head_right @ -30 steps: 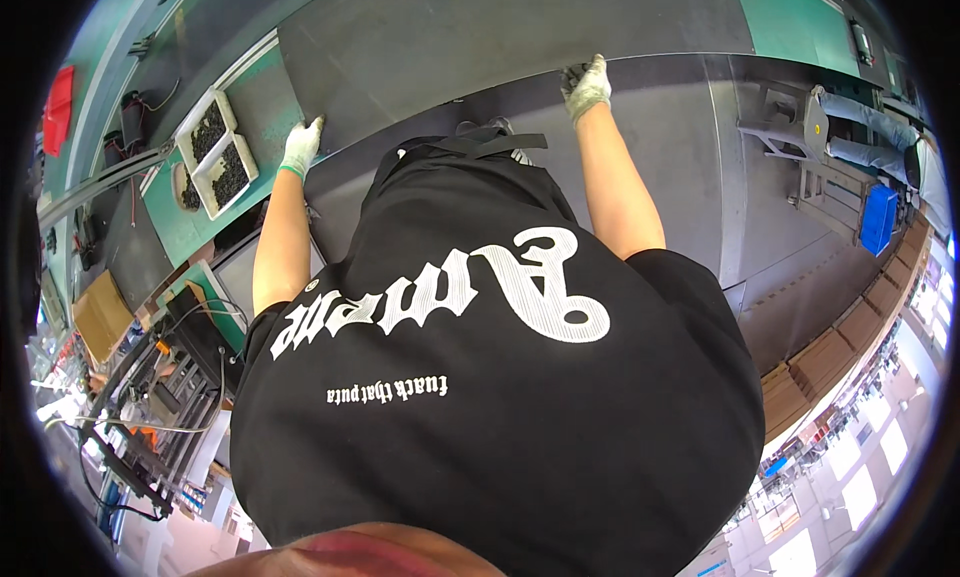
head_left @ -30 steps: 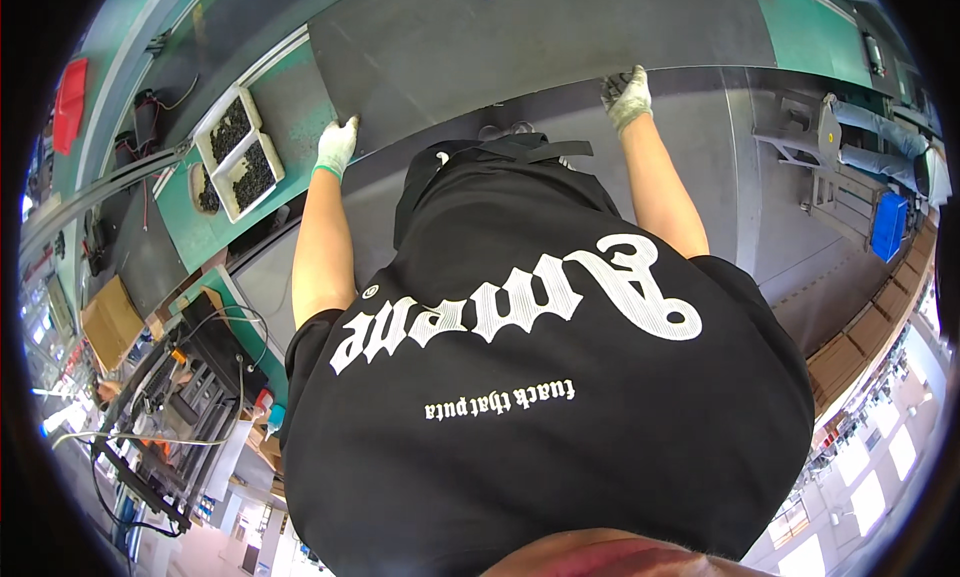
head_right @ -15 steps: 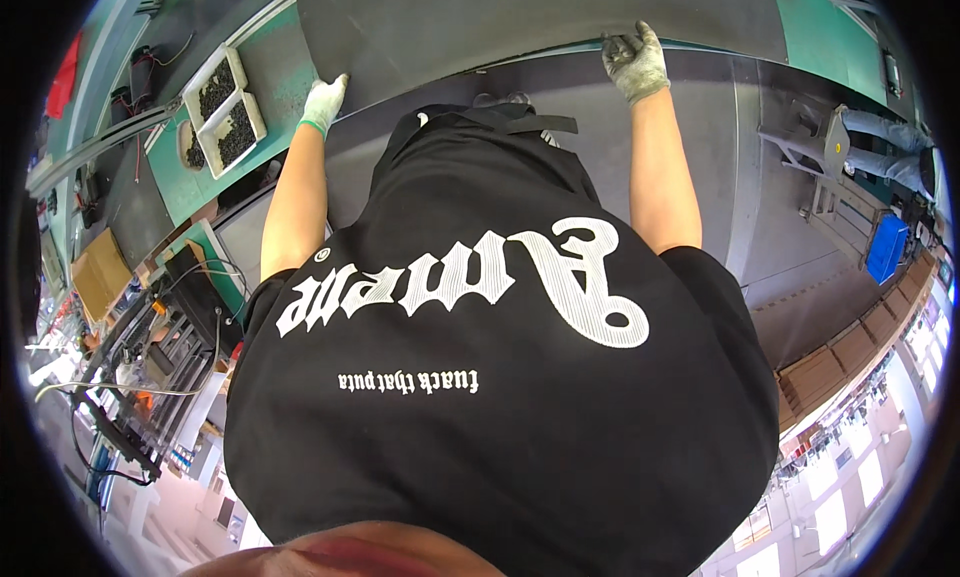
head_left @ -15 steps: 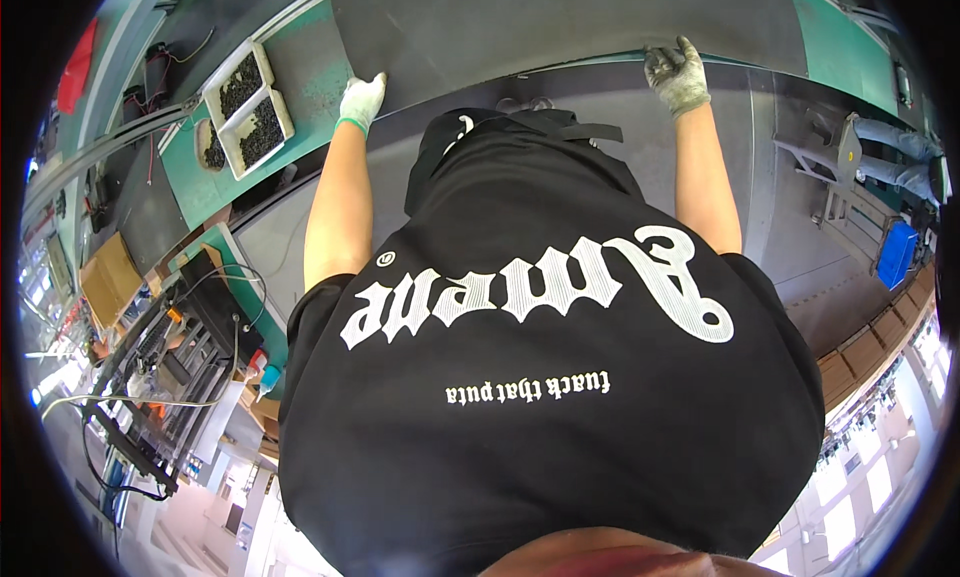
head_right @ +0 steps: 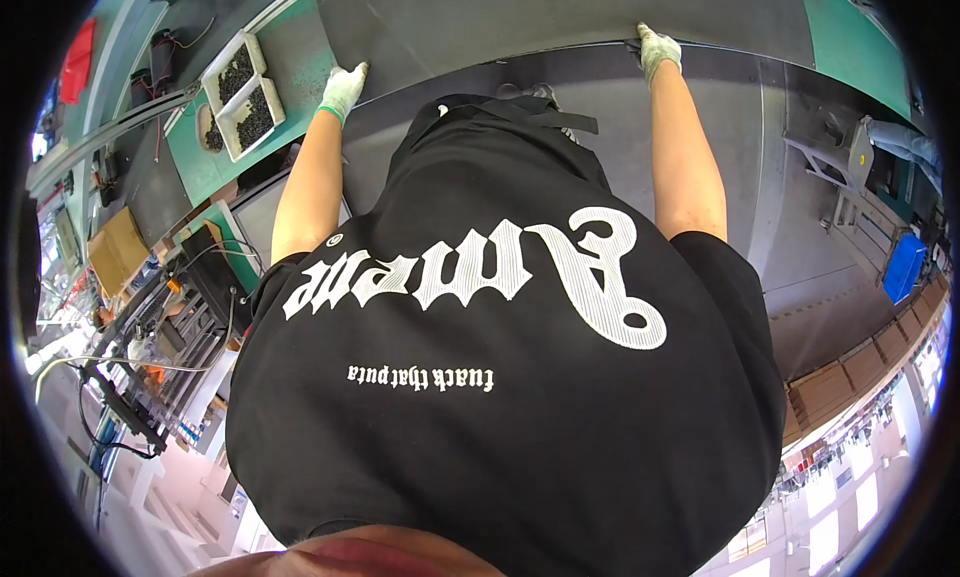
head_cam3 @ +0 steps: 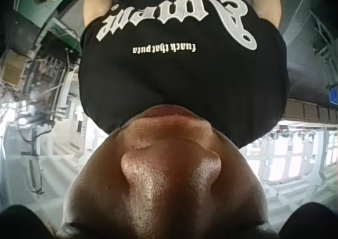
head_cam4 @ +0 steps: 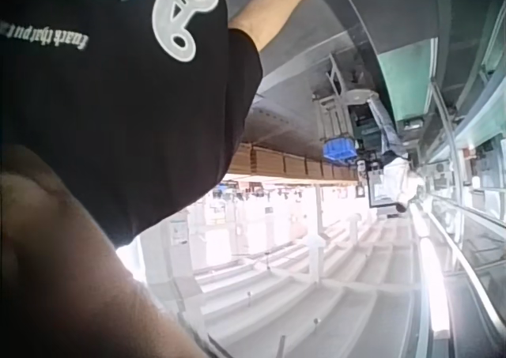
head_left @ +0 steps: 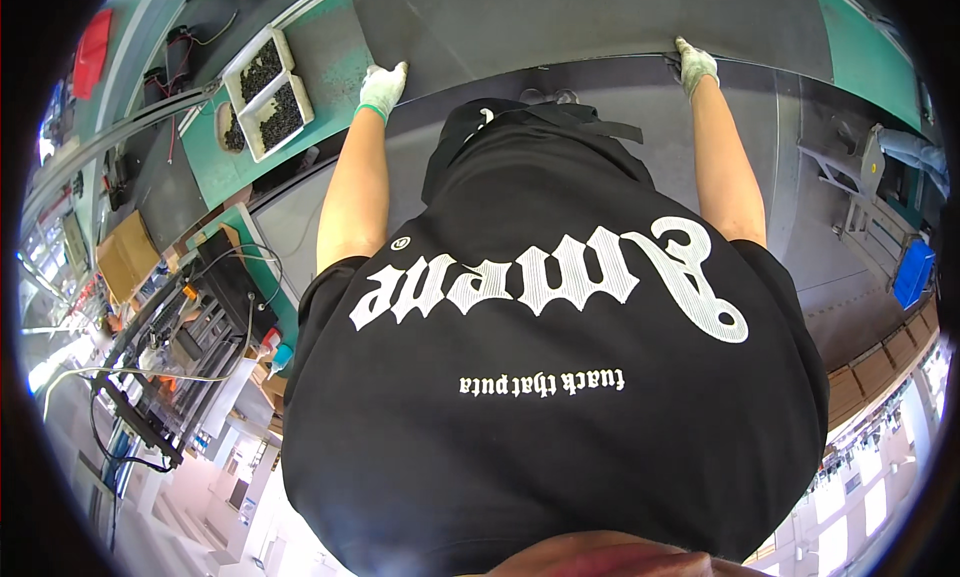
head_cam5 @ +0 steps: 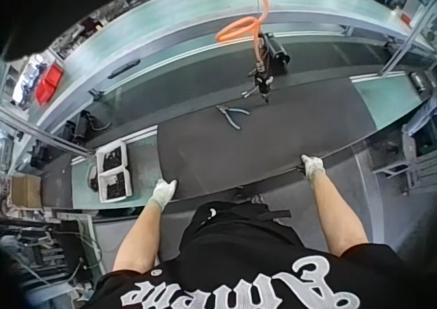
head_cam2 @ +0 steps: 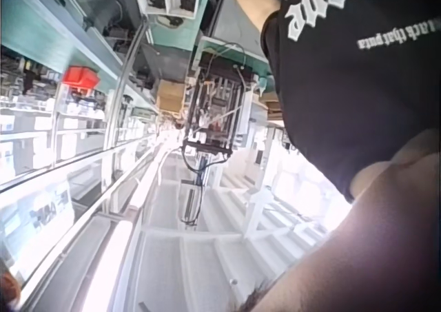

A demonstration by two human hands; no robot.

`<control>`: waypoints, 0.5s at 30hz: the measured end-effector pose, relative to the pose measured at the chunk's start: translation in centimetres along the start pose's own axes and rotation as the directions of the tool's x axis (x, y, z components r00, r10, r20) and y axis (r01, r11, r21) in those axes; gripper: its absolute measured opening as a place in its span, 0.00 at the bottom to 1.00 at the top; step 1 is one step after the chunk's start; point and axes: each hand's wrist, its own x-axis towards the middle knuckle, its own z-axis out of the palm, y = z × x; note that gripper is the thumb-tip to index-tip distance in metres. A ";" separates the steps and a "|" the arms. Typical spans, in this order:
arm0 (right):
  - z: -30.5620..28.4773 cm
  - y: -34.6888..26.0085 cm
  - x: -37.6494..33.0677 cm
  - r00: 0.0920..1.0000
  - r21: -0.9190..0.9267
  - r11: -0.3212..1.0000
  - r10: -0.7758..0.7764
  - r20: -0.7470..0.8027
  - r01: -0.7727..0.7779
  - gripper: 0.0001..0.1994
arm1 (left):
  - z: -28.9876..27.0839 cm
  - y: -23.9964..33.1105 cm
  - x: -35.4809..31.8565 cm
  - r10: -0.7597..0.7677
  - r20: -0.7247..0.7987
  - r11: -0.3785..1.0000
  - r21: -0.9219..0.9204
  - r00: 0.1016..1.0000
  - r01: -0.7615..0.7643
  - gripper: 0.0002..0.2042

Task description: Assembling industrial motors by attaching cooling fans and securing components using an electric screwdriver and pliers.

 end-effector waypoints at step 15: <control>6.3 5.4 -10.1 0.853 -0.385 0.879 -0.046 0.520 0.282 0.28 | -1.5 1.0 -4.2 0.052 -0.071 0.978 0.204 0.996 -0.037 0.46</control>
